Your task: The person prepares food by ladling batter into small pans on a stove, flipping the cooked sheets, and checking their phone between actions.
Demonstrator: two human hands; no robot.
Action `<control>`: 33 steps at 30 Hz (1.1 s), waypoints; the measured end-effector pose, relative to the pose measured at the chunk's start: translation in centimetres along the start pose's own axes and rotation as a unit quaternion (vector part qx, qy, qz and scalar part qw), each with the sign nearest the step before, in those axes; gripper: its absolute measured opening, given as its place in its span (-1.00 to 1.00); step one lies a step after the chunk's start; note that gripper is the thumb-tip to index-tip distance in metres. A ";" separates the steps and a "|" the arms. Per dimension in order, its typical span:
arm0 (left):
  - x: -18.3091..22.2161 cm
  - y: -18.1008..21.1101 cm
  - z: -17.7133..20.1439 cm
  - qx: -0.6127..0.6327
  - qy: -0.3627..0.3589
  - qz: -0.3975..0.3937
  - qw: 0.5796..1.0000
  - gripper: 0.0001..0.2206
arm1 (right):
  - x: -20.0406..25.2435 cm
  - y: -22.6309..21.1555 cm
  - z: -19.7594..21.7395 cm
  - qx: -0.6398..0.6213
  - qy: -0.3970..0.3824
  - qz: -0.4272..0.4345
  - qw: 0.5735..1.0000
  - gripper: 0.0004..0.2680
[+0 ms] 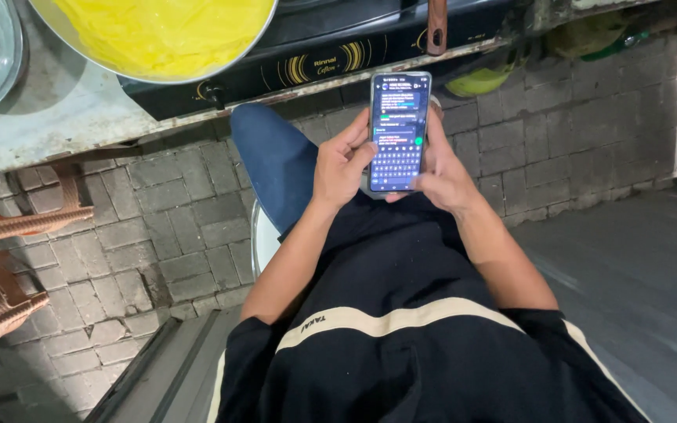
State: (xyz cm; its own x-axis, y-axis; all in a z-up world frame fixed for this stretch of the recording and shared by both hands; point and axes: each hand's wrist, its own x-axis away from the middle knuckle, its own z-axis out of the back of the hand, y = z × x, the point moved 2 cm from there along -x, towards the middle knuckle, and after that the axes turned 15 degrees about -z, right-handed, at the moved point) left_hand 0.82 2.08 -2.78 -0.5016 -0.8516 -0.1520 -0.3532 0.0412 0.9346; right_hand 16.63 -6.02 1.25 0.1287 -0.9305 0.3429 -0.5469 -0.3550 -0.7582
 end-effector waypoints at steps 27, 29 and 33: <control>1.1 2.9 2.1 -0.019 0.099 -0.043 0.994 -0.37 | -4.3 -0.6 -1.6 0.071 -0.111 -0.050 0.990 -0.17; 1.4 3.7 2.4 -0.008 0.113 -0.042 0.993 -0.34 | -5.0 -1.0 -2.4 0.089 -0.118 -0.053 0.988 -0.19; 1.6 4.4 3.0 -0.009 0.148 -0.047 0.988 -0.32 | -6.5 -1.0 -3.1 0.101 -0.143 -0.077 0.982 -0.18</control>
State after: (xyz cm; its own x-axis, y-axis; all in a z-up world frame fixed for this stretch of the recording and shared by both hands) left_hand -3.88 2.45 0.13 -0.2128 -0.9669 -0.1408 -0.3726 -0.0530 0.9265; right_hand 13.78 0.65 1.46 0.4388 -0.8419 0.3141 -0.3314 -0.4765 -0.8143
